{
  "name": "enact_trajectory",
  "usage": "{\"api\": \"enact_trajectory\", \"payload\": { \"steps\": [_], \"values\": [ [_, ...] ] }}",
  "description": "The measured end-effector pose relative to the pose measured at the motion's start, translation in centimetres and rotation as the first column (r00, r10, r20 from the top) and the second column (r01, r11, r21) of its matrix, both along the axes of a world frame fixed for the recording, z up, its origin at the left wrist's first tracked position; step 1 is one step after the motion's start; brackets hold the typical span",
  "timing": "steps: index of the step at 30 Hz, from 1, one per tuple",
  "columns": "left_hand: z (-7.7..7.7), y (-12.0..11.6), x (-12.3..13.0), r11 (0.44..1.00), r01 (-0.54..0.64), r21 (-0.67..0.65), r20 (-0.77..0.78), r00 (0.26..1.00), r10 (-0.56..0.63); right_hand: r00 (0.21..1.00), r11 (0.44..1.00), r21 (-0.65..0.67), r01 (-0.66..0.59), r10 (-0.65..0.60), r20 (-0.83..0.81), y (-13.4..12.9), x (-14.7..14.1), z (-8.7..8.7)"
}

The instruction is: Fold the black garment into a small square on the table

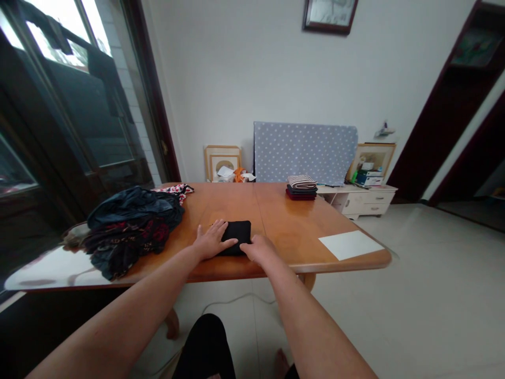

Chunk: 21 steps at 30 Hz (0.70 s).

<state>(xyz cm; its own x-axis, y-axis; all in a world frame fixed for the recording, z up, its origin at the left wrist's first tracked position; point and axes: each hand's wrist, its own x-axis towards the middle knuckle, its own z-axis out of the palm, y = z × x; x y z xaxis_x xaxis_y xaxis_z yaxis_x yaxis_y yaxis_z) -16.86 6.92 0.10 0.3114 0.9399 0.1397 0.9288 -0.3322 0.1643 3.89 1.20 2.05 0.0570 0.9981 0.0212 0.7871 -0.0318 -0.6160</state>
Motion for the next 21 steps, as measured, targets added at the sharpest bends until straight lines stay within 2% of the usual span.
{"api": "enact_trajectory", "payload": {
  "steps": [2, 5, 8, 11, 14, 17, 21],
  "values": [
    [0.0, 0.0, 0.0, 1.0, -0.001, 0.005, 0.004, 1.0, 0.001, 0.997, 0.999, 0.027, 0.033, -0.035, 0.066, 0.5, 0.1, 1.2],
    [0.0, 0.0, 0.1, 1.0, 0.0, 0.011, 0.015, 1.0, 0.0, 0.989, 0.974, 0.216, 0.062, -0.089, 0.118, 1.3, -0.9, 3.0],
    [0.2, -0.1, 0.0, 1.0, 0.007, 0.009, 0.016, 1.0, -0.007, 0.981, 0.948, 0.311, -0.071, 0.009, 0.195, 2.3, -2.9, 3.6],
    [0.2, -0.1, -0.2, 1.0, 0.012, 0.0, 0.005, 1.0, -0.012, 0.955, 0.962, 0.216, -0.168, 0.104, 0.278, 3.0, -4.4, 2.8],
    [0.0, 0.1, -0.3, 1.0, 0.004, -0.007, 0.012, 1.0, -0.004, 0.945, 0.983, 0.071, -0.169, 0.141, 0.296, 3.2, -4.6, 1.3],
    [-0.5, 0.5, -0.4, 1.0, -0.006, 0.008, 0.029, 1.0, 0.006, 0.946, 0.985, 0.048, -0.165, 0.144, 0.29, 3.2, -4.0, 0.2],
    [-1.3, 1.1, -0.6, 1.0, -0.002, 0.029, 0.043, 0.999, 0.0, 0.945, 0.984, 0.047, -0.173, 0.153, 0.29, 3.4, -3.8, -0.1]
  ]
}}
